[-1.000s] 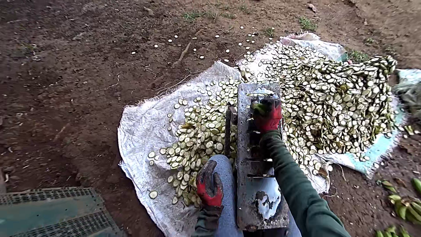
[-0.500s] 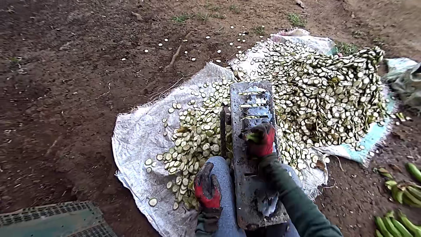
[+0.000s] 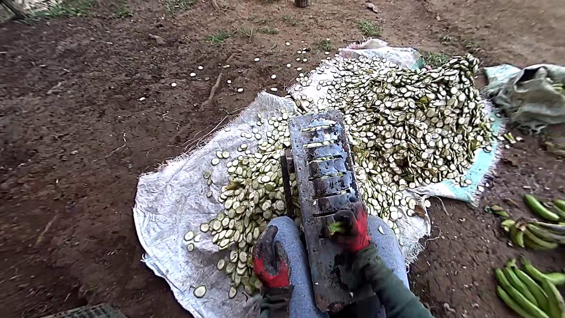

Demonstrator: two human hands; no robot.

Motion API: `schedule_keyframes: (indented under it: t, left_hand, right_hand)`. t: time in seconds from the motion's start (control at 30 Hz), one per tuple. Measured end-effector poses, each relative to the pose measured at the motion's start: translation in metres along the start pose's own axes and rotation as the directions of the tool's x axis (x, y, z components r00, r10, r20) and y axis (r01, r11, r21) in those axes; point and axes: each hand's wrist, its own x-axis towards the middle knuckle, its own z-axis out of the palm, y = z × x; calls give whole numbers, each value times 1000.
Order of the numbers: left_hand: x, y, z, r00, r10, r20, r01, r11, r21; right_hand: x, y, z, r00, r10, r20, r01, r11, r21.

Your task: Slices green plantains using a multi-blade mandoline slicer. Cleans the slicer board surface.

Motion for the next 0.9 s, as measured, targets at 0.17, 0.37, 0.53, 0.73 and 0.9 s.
schedule_keyframes:
  t: [0.17,0.37,0.53,0.73,0.9]
  left_hand:
    - [-1,-3,-2,999,-30,-13,29,999,-34]
    - [-1,-8,-3,1000,1,-5,-2,1000,-7]
    - [0,-1,-5,1000,-8,7,8,999,-32]
    - [-1,6,-5,999,-34,11,34,999,-11]
    - [2,1,-3,1000,-29,0,29,1000,3]
  right_hand:
    - [129,18,34,935,248,252,-209,963,-172]
    - [152,2,18,924,88,373,11,967,-254]
    - [111,-7,10,934,90,345,-14,976,-216]
    - [-41,-43,-21,980,-138,140,166,963,-213]
    - [122,-2,31,951,79,298,-27,984,-176]
